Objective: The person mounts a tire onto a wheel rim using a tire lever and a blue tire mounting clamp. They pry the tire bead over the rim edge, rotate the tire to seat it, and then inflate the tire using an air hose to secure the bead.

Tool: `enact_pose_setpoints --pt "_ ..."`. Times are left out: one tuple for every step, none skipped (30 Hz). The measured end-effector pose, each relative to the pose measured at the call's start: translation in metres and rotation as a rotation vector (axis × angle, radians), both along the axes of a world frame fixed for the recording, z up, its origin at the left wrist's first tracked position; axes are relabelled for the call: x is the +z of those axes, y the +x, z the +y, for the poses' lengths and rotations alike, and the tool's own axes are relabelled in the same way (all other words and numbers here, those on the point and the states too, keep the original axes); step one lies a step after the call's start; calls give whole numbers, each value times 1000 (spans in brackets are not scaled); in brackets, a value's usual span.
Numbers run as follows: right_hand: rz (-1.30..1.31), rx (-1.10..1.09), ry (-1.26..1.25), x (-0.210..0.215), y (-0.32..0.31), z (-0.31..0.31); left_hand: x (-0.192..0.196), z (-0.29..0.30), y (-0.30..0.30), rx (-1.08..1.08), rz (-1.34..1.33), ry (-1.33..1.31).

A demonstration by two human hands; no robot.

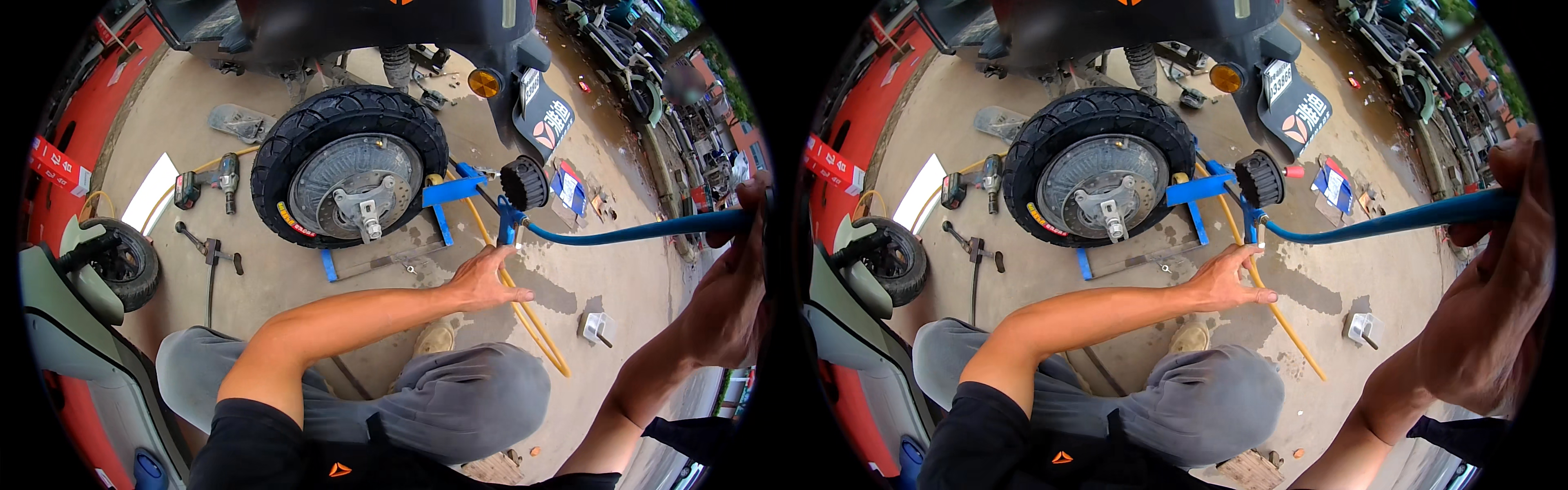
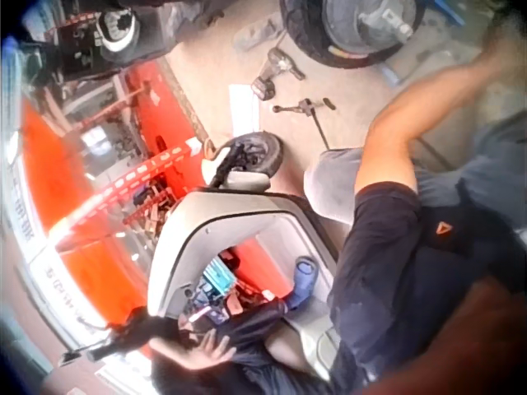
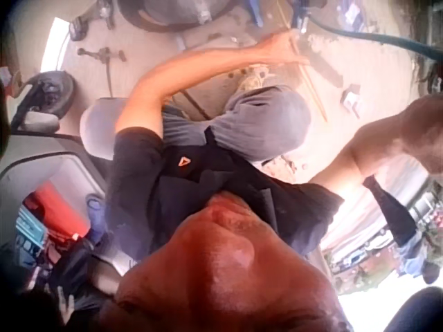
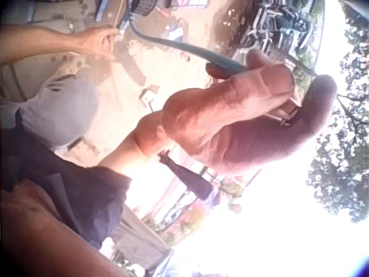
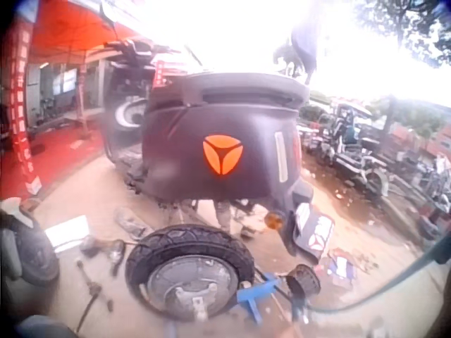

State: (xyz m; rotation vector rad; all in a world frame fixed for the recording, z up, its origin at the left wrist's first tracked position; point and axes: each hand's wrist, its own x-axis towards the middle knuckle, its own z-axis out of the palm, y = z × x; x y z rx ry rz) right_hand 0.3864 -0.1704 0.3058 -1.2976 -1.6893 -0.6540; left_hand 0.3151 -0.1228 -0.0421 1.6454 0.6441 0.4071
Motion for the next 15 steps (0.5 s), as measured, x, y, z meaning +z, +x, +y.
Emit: enact_pose_setpoints --pt "-33 -72 -94 -6 -13 -4 -18 -3 18 85 -41 45" --pt "-56 -16 -137 -11 -26 0 -22 -7 37 131 -74 -11" --pt "-68 45 -185 -19 -38 6 -25 -8 48 178 -98 -70" --pt "-82 206 -208 -29 -51 16 -33 -6 50 241 -106 -123" --pt "-110 355 -245 -35 -64 24 -37 -5 56 284 -143 -172" --pt "-193 397 -302 -37 -76 26 -37 -7 64 311 -208 -218" --pt "-278 441 -356 -37 -89 28 -36 -5 73 338 -298 -248" --pt "-296 452 -366 -42 -93 27 -38 -7 73 356 -370 -259" --pt "-316 464 -370 -47 -98 27 -40 -4 75 372 -444 -260" --pt "-335 478 -370 -52 -103 28 -43 0 74 389 -511 -254" --pt "-272 481 -328 -53 -106 31 -47 3 72 404 -537 -256" --pt "-222 447 -328 -49 -108 29 -52 7 67 420 -546 -248" --pt "-156 372 -342 -46 -106 25 -65 11 58 434 -478 -272" --pt "-103 317 -352 -44 -104 24 -78 11 47 430 -331 -311" --pt "-72 263 -355 -44 -102 22 -90 10 39 355 -87 -363"
